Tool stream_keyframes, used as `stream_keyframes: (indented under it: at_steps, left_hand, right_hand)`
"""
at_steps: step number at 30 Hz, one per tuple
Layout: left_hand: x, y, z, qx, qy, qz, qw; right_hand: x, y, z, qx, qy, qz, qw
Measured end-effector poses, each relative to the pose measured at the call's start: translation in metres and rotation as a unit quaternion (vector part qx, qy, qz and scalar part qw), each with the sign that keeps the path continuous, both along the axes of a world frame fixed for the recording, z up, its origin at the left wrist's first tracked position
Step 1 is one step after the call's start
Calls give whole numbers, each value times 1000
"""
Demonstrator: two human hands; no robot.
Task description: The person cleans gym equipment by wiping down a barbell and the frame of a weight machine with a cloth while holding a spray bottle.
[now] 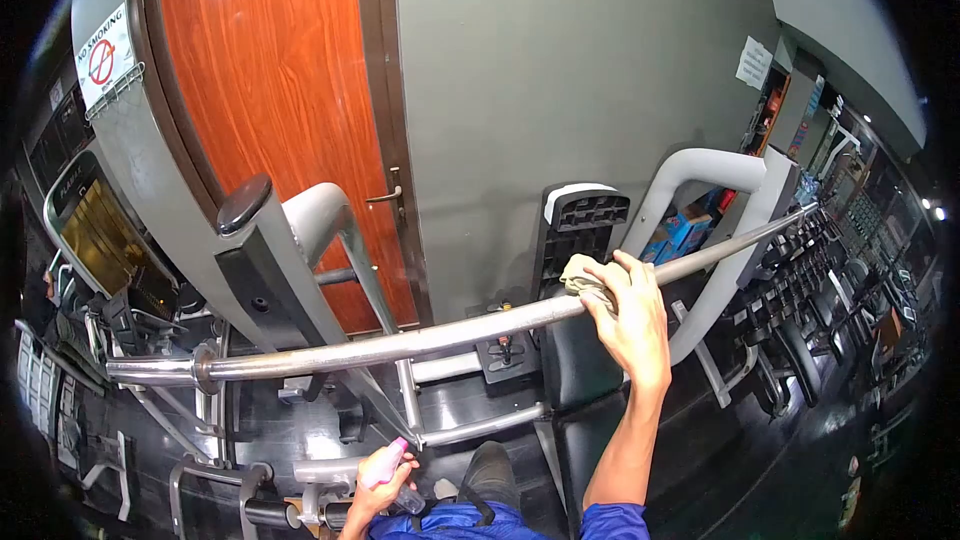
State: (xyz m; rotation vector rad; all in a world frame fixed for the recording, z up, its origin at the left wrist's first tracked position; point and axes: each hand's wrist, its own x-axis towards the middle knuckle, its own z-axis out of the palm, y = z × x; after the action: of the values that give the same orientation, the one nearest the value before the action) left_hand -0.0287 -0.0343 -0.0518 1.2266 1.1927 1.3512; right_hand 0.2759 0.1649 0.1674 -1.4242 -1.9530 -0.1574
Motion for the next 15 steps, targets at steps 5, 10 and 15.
stream_keyframes:
  at_steps: [5, 10, 15]
  left_hand:
    - [0, -4, -1, -4, -22, 8, 1000]
    - [1, -5, -3, -18, -41, 8, 999]
    - [-2, -3, -2, -28, -26, 3, 999]
  right_hand:
    - [-11, -2, -5, 28, 27, -35, 999]
    - [-13, 0, -2, 50, -17, -28, 998]
    - [-31, -3, 4, 27, -8, 16, 999]
